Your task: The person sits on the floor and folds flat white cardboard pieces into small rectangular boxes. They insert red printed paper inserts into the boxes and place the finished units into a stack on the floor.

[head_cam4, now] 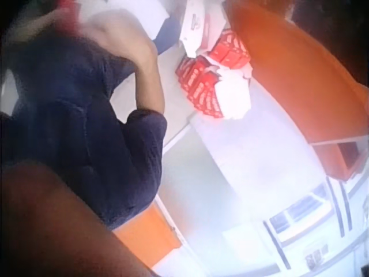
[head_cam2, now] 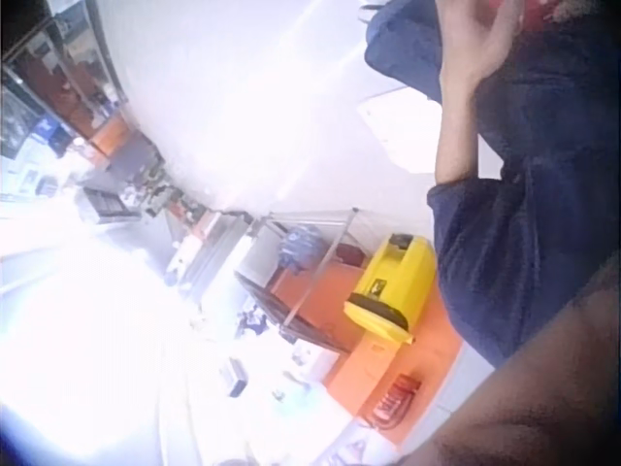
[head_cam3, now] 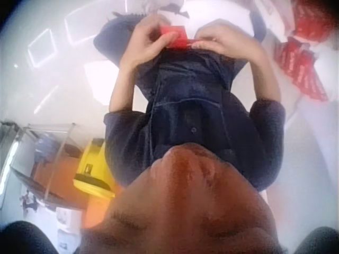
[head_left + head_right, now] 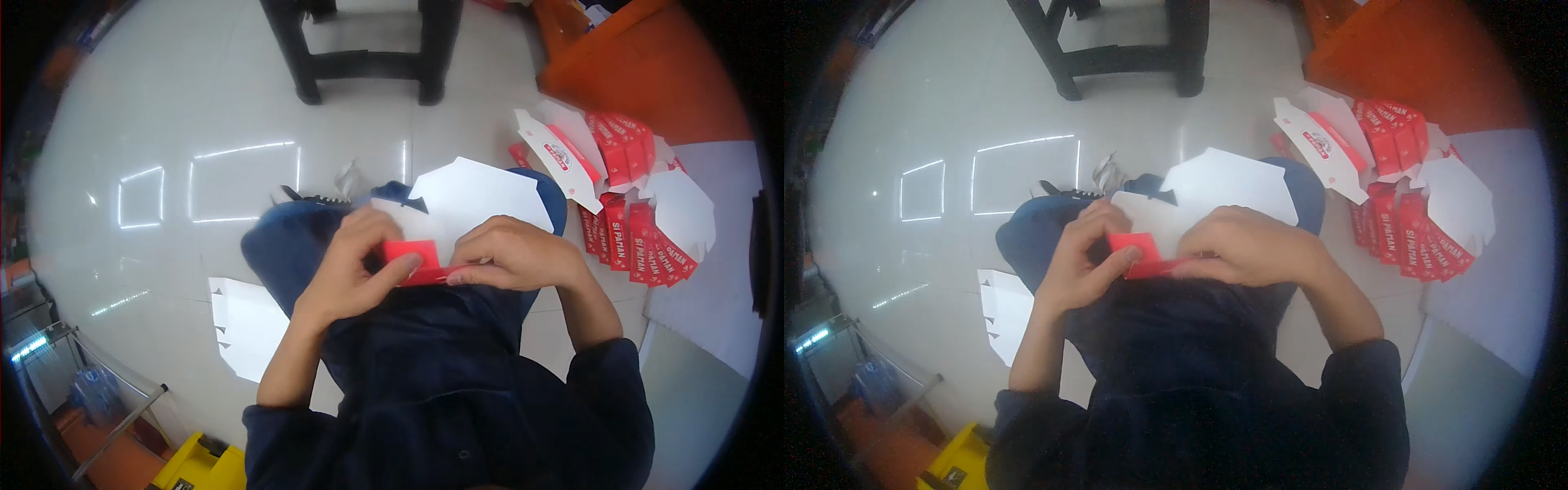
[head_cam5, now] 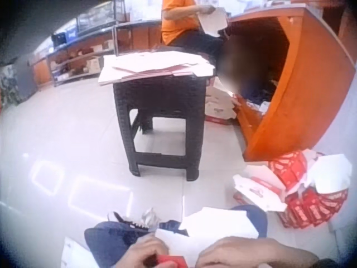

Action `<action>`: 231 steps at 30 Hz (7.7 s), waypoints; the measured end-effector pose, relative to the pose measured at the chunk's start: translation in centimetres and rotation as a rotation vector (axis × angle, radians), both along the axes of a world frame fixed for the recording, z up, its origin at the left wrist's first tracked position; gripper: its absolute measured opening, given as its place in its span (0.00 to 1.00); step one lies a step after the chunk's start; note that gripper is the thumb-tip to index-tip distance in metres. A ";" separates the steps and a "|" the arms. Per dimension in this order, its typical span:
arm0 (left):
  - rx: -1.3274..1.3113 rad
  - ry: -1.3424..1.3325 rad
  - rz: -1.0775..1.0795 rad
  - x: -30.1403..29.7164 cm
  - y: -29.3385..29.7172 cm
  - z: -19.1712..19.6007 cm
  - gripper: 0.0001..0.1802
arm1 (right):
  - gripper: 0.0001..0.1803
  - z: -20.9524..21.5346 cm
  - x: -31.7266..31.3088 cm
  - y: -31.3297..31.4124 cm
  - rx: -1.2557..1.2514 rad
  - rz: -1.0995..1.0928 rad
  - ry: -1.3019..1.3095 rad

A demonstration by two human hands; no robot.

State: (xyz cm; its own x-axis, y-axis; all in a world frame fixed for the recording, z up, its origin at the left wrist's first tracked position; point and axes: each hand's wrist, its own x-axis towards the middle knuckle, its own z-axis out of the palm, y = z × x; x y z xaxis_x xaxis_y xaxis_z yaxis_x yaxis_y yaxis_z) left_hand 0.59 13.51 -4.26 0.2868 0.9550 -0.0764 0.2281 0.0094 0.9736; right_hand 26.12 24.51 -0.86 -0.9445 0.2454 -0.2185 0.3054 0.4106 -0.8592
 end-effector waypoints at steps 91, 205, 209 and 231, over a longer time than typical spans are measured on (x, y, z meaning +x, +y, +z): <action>0.733 0.618 -0.087 9.0 6.9 6.5 0.32 | 0.31 -2.2 9.2 -1.6 0.950 -0.753 0.119; -0.090 0.598 0.125 -4.1 -6.2 13.2 0.05 | 0.16 1.4 -9.5 -2.3 0.491 -0.126 0.722; -0.065 0.583 0.141 -3.9 -5.9 13.8 0.06 | 0.16 2.4 -9.5 -2.0 0.527 -0.206 0.706; -0.082 0.464 0.124 -3.6 -5.7 12.5 0.06 | 0.16 3.1 -7.4 -0.9 0.350 -0.049 0.759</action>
